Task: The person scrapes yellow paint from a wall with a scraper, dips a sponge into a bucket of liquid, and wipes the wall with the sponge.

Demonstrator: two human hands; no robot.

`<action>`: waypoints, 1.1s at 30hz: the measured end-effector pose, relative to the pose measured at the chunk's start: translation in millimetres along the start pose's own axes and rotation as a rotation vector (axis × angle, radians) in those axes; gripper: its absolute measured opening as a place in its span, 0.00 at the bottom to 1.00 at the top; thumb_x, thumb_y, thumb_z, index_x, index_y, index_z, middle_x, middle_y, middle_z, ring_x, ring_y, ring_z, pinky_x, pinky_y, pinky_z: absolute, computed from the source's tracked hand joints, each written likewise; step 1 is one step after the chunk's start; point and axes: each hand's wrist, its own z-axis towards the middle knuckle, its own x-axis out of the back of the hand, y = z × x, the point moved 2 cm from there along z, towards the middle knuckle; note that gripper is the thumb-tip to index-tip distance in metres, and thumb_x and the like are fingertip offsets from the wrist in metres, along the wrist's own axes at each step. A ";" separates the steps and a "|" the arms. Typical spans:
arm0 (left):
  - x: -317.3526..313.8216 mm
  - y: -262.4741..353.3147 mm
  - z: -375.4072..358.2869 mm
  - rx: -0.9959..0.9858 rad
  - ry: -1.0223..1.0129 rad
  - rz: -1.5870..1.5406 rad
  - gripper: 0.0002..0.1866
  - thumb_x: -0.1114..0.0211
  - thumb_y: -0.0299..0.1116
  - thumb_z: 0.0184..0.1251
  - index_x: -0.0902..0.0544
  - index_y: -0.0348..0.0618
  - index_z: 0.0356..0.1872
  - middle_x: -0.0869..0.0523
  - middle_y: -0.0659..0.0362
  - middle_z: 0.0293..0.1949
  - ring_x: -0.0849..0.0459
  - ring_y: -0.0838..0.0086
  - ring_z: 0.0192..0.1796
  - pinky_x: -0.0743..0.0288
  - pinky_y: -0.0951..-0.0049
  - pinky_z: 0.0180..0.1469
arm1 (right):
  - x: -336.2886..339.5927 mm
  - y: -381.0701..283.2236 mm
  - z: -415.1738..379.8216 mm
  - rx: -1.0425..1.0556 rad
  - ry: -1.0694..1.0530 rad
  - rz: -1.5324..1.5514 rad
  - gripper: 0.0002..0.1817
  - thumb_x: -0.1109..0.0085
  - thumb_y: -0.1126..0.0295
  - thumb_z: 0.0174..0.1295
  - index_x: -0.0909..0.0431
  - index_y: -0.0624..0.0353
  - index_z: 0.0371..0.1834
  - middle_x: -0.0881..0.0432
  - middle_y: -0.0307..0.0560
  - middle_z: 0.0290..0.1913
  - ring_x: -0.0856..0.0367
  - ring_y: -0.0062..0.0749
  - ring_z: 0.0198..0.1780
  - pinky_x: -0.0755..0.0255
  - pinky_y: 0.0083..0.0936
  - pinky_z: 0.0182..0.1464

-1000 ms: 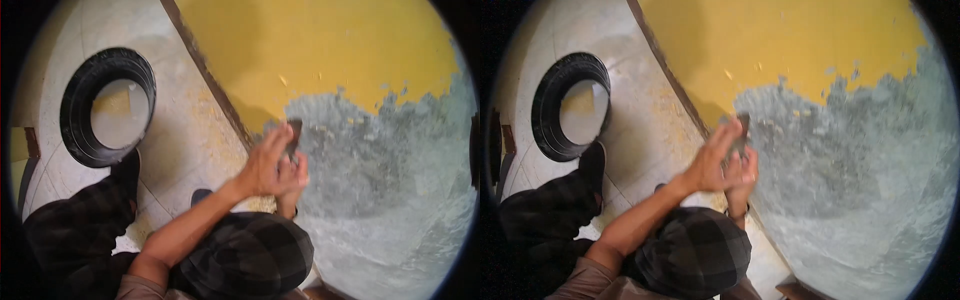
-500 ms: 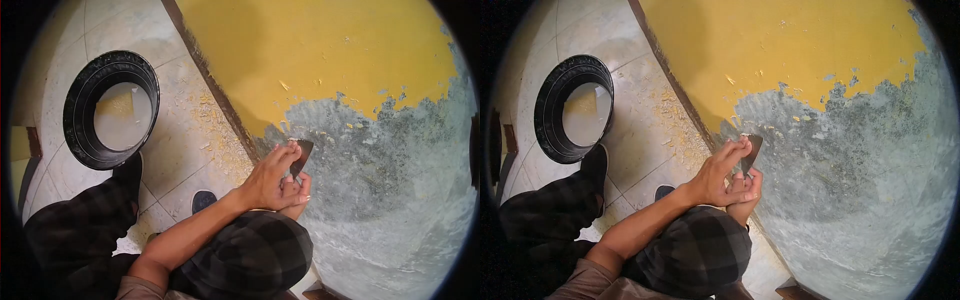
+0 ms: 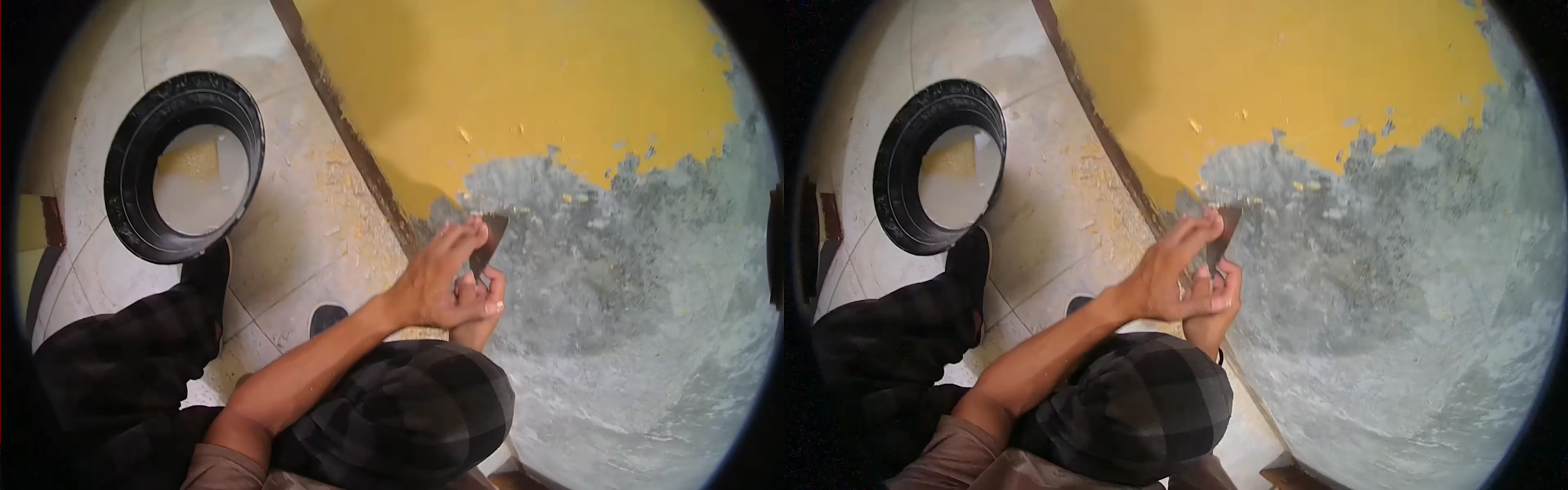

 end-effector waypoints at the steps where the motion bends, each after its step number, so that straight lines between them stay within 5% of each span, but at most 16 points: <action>1: -4.5 -1.2 -2.2 -0.006 0.031 0.024 0.45 0.27 0.50 0.51 0.34 0.24 0.61 0.29 0.35 0.58 0.30 0.42 0.63 0.37 0.56 0.65 | -0.4 -5.3 1.4 -0.063 -0.013 0.006 0.09 0.46 0.73 0.67 0.32 0.61 0.46 0.24 0.36 0.27 0.33 0.13 0.27 0.39 0.15 0.26; 6: 2.6 -6.5 -1.8 0.046 0.036 -0.002 0.44 0.27 0.49 0.51 0.34 0.26 0.61 0.29 0.36 0.57 0.29 0.43 0.62 0.33 0.57 0.63 | -15.3 -12.0 23.0 0.024 -0.165 -0.190 0.10 0.46 0.72 0.67 0.30 0.63 0.48 0.23 0.38 0.30 0.29 0.15 0.31 0.35 0.14 0.30; 8: 0.1 0.0 -6.0 0.038 0.032 -0.072 0.43 0.28 0.50 0.52 0.34 0.25 0.61 0.30 0.36 0.57 0.29 0.43 0.62 0.33 0.57 0.63 | -7.8 -6.3 9.5 0.134 -0.064 -0.208 0.09 0.46 0.72 0.66 0.30 0.62 0.46 0.25 0.36 0.25 0.34 0.14 0.23 0.42 0.16 0.22; 10: -8.1 1.9 -9.7 0.053 0.030 -0.007 0.43 0.29 0.50 0.53 0.34 0.24 0.60 0.29 0.37 0.57 0.29 0.44 0.62 0.34 0.58 0.64 | -10.3 -8.0 16.7 0.028 -0.039 -0.091 0.09 0.46 0.72 0.66 0.31 0.63 0.46 0.27 0.35 0.23 0.34 0.14 0.23 0.41 0.17 0.23; 12: -2.6 -12.5 0.7 0.041 0.050 0.029 0.44 0.30 0.51 0.53 0.34 0.23 0.60 0.29 0.37 0.57 0.29 0.44 0.62 0.35 0.58 0.64 | -17.5 -12.6 35.4 0.064 -0.125 -0.275 0.09 0.47 0.73 0.67 0.29 0.66 0.47 0.20 0.43 0.35 0.26 0.19 0.35 0.31 0.19 0.33; 14: 9.2 -16.0 4.5 0.119 0.048 -0.032 0.44 0.29 0.52 0.51 0.33 0.24 0.60 0.30 0.36 0.58 0.30 0.44 0.63 0.37 0.56 0.65 | -21.9 -19.6 32.9 -0.011 -0.202 -0.337 0.10 0.47 0.73 0.67 0.30 0.66 0.48 0.21 0.44 0.35 0.26 0.19 0.36 0.30 0.20 0.34; 26: 0.8 -15.3 -17.3 0.156 -0.025 -0.093 0.43 0.29 0.51 0.53 0.34 0.27 0.62 0.28 0.37 0.57 0.30 0.45 0.63 0.34 0.59 0.64 | -20.6 10.7 12.9 0.110 -0.136 -0.143 0.07 0.47 0.73 0.66 0.31 0.63 0.43 0.25 0.36 0.26 0.33 0.13 0.25 0.41 0.14 0.24; 28: -8.9 -14.4 -22.2 0.052 -0.001 0.003 0.44 0.29 0.52 0.54 0.34 0.27 0.62 0.29 0.37 0.58 0.30 0.45 0.64 0.35 0.58 0.65 | -6.6 18.6 3.0 -0.126 0.003 -0.075 0.06 0.47 0.74 0.66 0.31 0.63 0.42 0.25 0.36 0.26 0.33 0.12 0.26 0.41 0.15 0.25; 33: -15.5 -14.4 -28.1 0.143 -0.014 -0.072 0.44 0.29 0.50 0.53 0.35 0.27 0.63 0.29 0.36 0.59 0.31 0.44 0.64 0.36 0.58 0.65 | -3.8 15.2 11.8 0.042 -0.112 -0.203 0.10 0.49 0.76 0.67 0.35 0.61 0.49 0.27 0.35 0.24 0.32 0.14 0.26 0.37 0.16 0.26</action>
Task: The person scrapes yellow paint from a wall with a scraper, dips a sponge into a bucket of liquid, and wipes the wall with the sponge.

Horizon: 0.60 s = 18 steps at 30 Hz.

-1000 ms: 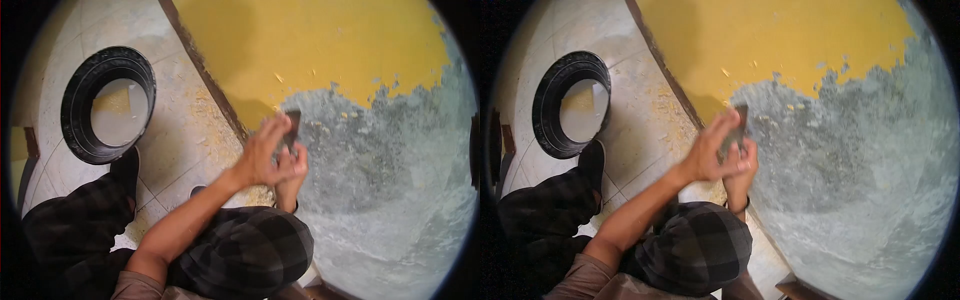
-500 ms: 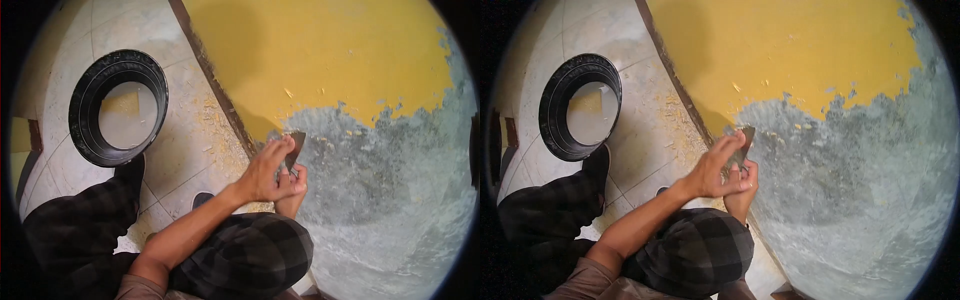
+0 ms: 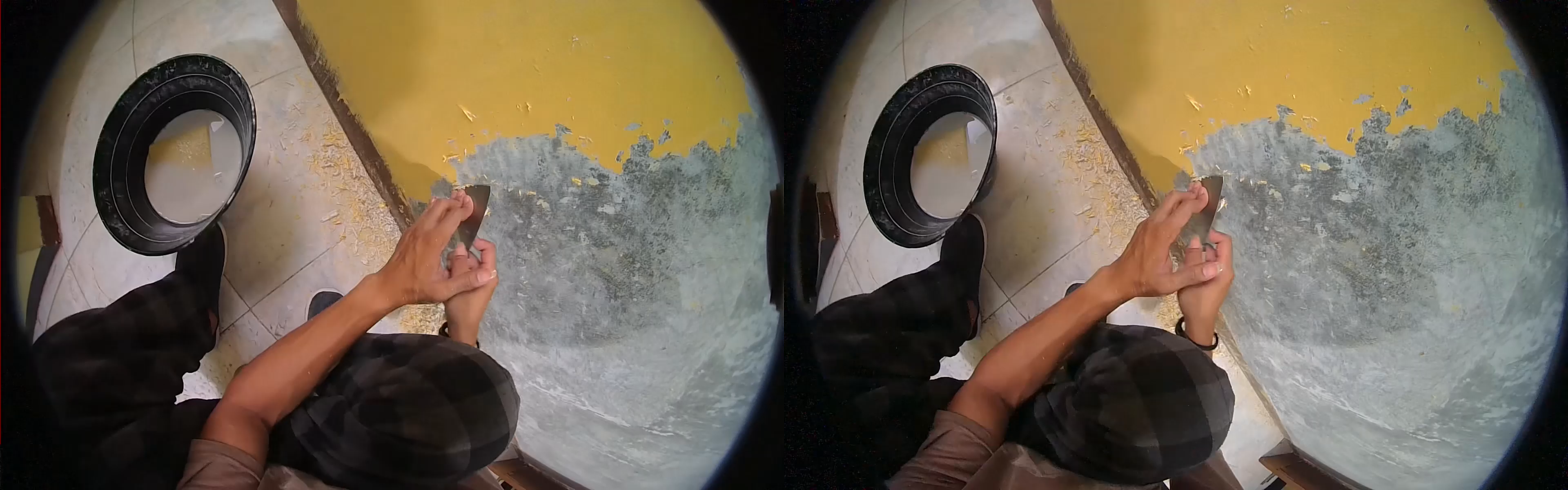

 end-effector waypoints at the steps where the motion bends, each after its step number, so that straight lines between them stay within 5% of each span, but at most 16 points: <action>1: 2.6 0.7 2.3 -0.008 0.008 -0.005 0.44 0.28 0.49 0.52 0.35 0.27 0.63 0.30 0.36 0.58 0.31 0.43 0.63 0.36 0.58 0.65 | 4.9 8.4 -9.2 0.000 -0.002 0.001 0.10 0.49 0.76 0.67 0.35 0.61 0.49 0.27 0.35 0.24 0.32 0.14 0.26 0.37 0.16 0.26; 5: -11.4 -3.5 -6.2 -0.056 0.055 0.014 0.41 0.29 0.45 0.53 0.35 0.28 0.62 0.30 0.36 0.59 0.28 0.44 0.61 0.34 0.58 0.63 | 1.5 12.3 -11.3 -0.085 0.072 0.234 0.09 0.47 0.74 0.67 0.33 0.62 0.47 0.27 0.34 0.24 0.33 0.13 0.26 0.38 0.15 0.26; 9: 13.9 -15.4 6.8 -0.038 0.029 0.095 0.43 0.28 0.45 0.51 0.35 0.31 0.64 0.29 0.39 0.59 0.27 0.45 0.60 0.33 0.56 0.63 | -19.3 16.5 5.0 0.055 -0.063 -0.037 0.11 0.47 0.76 0.67 0.35 0.61 0.50 0.23 0.37 0.28 0.30 0.13 0.27 0.34 0.16 0.28; 13: -6.7 -7.9 -9.1 -0.031 -0.017 -0.009 0.40 0.29 0.47 0.53 0.33 0.30 0.61 0.29 0.38 0.59 0.28 0.45 0.61 0.33 0.57 0.63 | -9.8 40.4 -10.9 0.056 0.137 0.276 0.10 0.47 0.75 0.68 0.34 0.61 0.49 0.24 0.35 0.27 0.28 0.13 0.27 0.33 0.17 0.27; 15: -0.8 -13.6 1.3 -0.020 -0.003 -0.009 0.40 0.30 0.48 0.54 0.33 0.30 0.62 0.29 0.37 0.59 0.29 0.45 0.62 0.34 0.57 0.64 | -7.1 26.3 0.4 -0.048 0.058 0.115 0.11 0.44 0.71 0.66 0.29 0.64 0.47 0.21 0.40 0.35 0.27 0.18 0.37 0.31 0.18 0.37; 16: 6.7 -22.9 8.2 -0.024 0.040 0.024 0.41 0.30 0.48 0.54 0.33 0.30 0.62 0.29 0.37 0.59 0.29 0.45 0.63 0.35 0.58 0.64 | -11.6 21.7 13.9 0.069 -0.006 -0.046 0.09 0.45 0.72 0.67 0.32 0.61 0.47 0.24 0.34 0.26 0.32 0.12 0.26 0.40 0.15 0.25; 18: 18.7 -25.3 11.9 -0.003 0.056 0.013 0.42 0.30 0.49 0.54 0.34 0.30 0.63 0.29 0.37 0.60 0.31 0.45 0.64 0.36 0.59 0.66 | -20.8 19.3 12.3 0.068 -0.015 -0.002 0.09 0.45 0.72 0.67 0.32 0.61 0.46 0.25 0.34 0.26 0.33 0.12 0.26 0.41 0.15 0.24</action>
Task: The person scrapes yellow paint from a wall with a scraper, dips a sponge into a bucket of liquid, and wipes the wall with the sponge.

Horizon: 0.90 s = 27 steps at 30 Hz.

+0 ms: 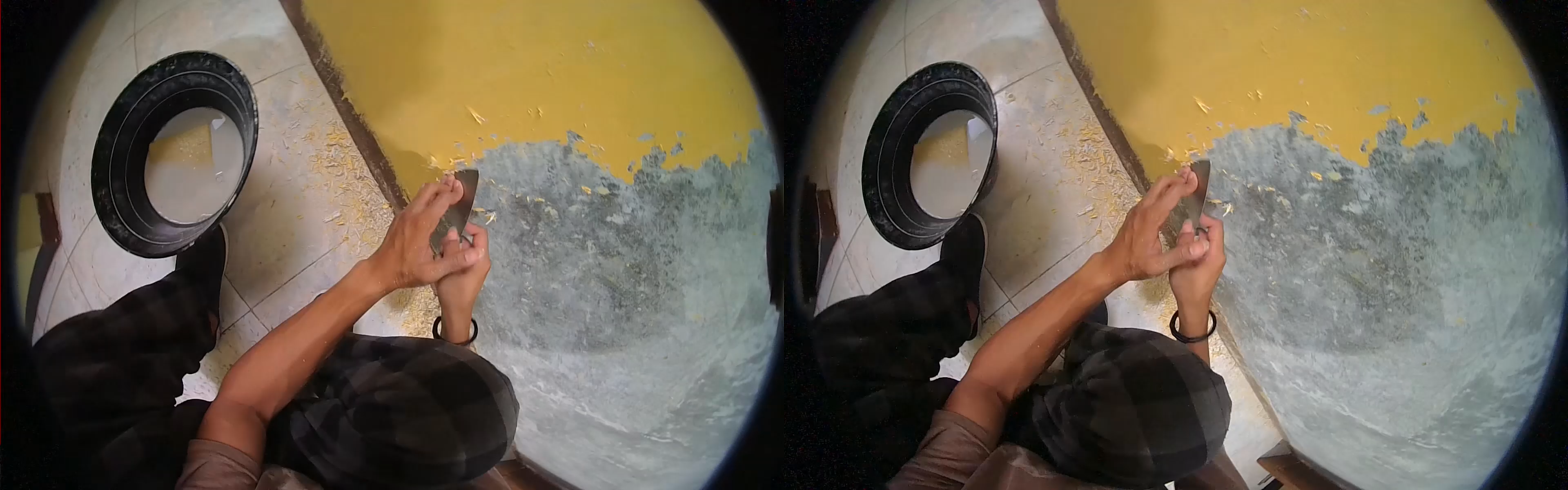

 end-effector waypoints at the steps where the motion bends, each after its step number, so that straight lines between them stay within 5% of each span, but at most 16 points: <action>1: 0.1 1.0 -4.0 0.002 0.014 0.005 0.42 0.30 0.49 0.54 0.34 0.30 0.63 0.29 0.37 0.60 0.31 0.45 0.64 0.36 0.59 0.66 | -6.9 -2.7 1.5 0.029 -0.006 0.068 0.09 0.44 0.72 0.67 0.31 0.61 0.45 0.26 0.34 0.25 0.34 0.11 0.25 0.43 0.15 0.23; 4: -22.2 1.3 -26.8 -0.043 -0.108 -0.022 0.42 0.29 0.50 0.53 0.33 0.31 0.63 0.31 0.37 0.63 0.32 0.46 0.65 0.38 0.56 0.67 | 23.6 11.9 -32.5 -0.026 0.072 0.134 0.07 0.46 0.74 0.67 0.31 0.62 0.44 0.25 0.35 0.28 0.33 0.13 0.28 0.39 0.15 0.27; 6: -30.6 14.1 -29.6 -0.020 -0.111 -0.016 0.42 0.30 0.50 0.53 0.34 0.31 0.64 0.32 0.37 0.64 0.34 0.46 0.68 0.42 0.52 0.69 | 26.4 -14.5 -36.4 -0.304 0.192 0.192 0.07 0.47 0.74 0.67 0.33 0.63 0.44 0.27 0.35 0.29 0.32 0.14 0.30 0.39 0.14 0.28; 9: -19.6 10.2 -17.7 0.004 -0.108 -0.061 0.43 0.31 0.50 0.54 0.35 0.30 0.64 0.33 0.38 0.65 0.35 0.46 0.69 0.46 0.50 0.70 | 16.2 -12.0 -17.7 -0.100 0.091 0.068 0.10 0.45 0.76 0.66 0.34 0.61 0.46 0.28 0.33 0.25 0.33 0.12 0.26 0.40 0.14 0.25; 15: -23.9 19.2 -18.8 -0.079 -0.137 -0.011 0.44 0.30 0.50 0.53 0.36 0.31 0.65 0.32 0.39 0.64 0.35 0.46 0.68 0.48 0.49 0.71 | 28.8 -4.0 -29.0 -0.137 0.183 0.301 0.09 0.46 0.74 0.67 0.33 0.59 0.47 0.28 0.33 0.24 0.34 0.12 0.25 0.42 0.14 0.24; 19: -28.2 21.4 -21.4 -0.053 -0.127 0.016 0.45 0.30 0.53 0.52 0.35 0.29 0.65 0.30 0.39 0.63 0.35 0.47 0.69 0.49 0.48 0.72 | 46.1 -12.4 -27.9 -0.157 0.030 0.000 0.11 0.46 0.74 0.66 0.34 0.58 0.49 0.28 0.35 0.23 0.34 0.14 0.23 0.41 0.15 0.22; 27: -27.4 23.7 -14.6 -0.123 -0.040 0.033 0.44 0.31 0.53 0.53 0.34 0.31 0.64 0.28 0.39 0.59 0.30 0.46 0.64 0.46 0.48 0.70 | 29.4 -11.4 -26.4 -0.207 0.112 0.279 0.13 0.46 0.74 0.66 0.35 0.59 0.51 0.27 0.36 0.25 0.33 0.15 0.25 0.38 0.17 0.23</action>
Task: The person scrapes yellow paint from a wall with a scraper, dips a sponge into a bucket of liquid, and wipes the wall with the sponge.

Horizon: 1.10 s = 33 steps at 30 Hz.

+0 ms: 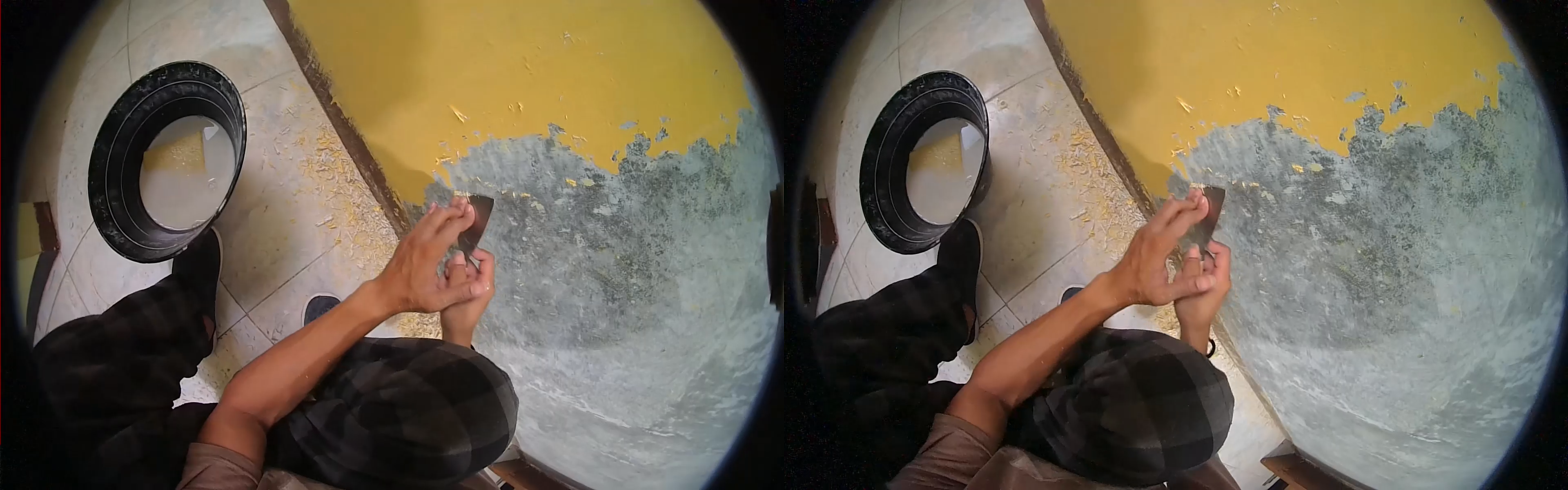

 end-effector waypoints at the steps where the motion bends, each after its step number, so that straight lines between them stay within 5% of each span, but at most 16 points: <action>1: 1.8 -0.2 -1.0 0.006 0.000 -0.026 0.44 0.30 0.52 0.53 0.34 0.31 0.64 0.28 0.39 0.59 0.30 0.46 0.64 0.46 0.48 0.70 | -4.4 0.8 -3.7 0.054 -0.006 -0.006 0.11 0.47 0.74 0.67 0.34 0.60 0.49 0.27 0.35 0.26 0.33 0.13 0.25 0.40 0.16 0.23; 7: -0.9 2.4 -2.5 0.023 -0.045 -0.008 0.45 0.29 0.52 0.51 0.34 0.32 0.65 0.29 0.40 0.61 0.33 0.46 0.67 0.47 0.48 0.71 | 0.2 10.1 -6.6 0.023 0.121 0.150 0.10 0.45 0.73 0.66 0.33 0.59 0.47 0.27 0.35 0.28 0.32 0.14 0.25 0.39 0.15 0.24; 10: 5.7 -5.4 0.0 0.049 -0.022 -0.016 0.46 0.29 0.53 0.51 0.34 0.31 0.64 0.29 0.41 0.62 0.33 0.47 0.68 0.48 0.47 0.71 | 0.1 19.4 -3.9 0.108 -0.018 -0.027 0.12 0.43 0.72 0.65 0.33 0.58 0.48 0.26 0.36 0.29 0.31 0.14 0.26 0.38 0.15 0.24; 13: -1.0 1.1 -5.1 0.009 -0.060 0.011 0.46 0.30 0.55 0.51 0.34 0.29 0.64 0.30 0.40 0.61 0.33 0.47 0.67 0.49 0.47 0.71 | -2.1 20.6 -12.6 0.080 0.179 0.188 0.10 0.46 0.73 0.67 0.32 0.59 0.50 0.26 0.36 0.28 0.32 0.13 0.26 0.40 0.14 0.24; 16: 1.2 10.0 7.7 0.048 -0.108 -0.037 0.47 0.31 0.56 0.50 0.34 0.26 0.63 0.30 0.37 0.60 0.32 0.45 0.66 0.49 0.46 0.71 | 7.4 -26.1 -7.9 0.024 0.004 -0.105 0.10 0.47 0.74 0.68 0.32 0.59 0.50 0.27 0.36 0.28 0.32 0.13 0.26 0.41 0.14 0.23; 33: 0.5 20.9 18.6 -0.046 -0.108 -0.054 0.47 0.30 0.57 0.49 0.32 0.29 0.63 0.30 0.41 0.62 0.33 0.49 0.67 0.49 0.44 0.71 | 11.7 -20.3 -6.5 0.075 0.053 0.116 0.13 0.46 0.73 0.67 0.36 0.58 0.51 0.27 0.39 0.27 0.33 0.15 0.23 0.41 0.15 0.20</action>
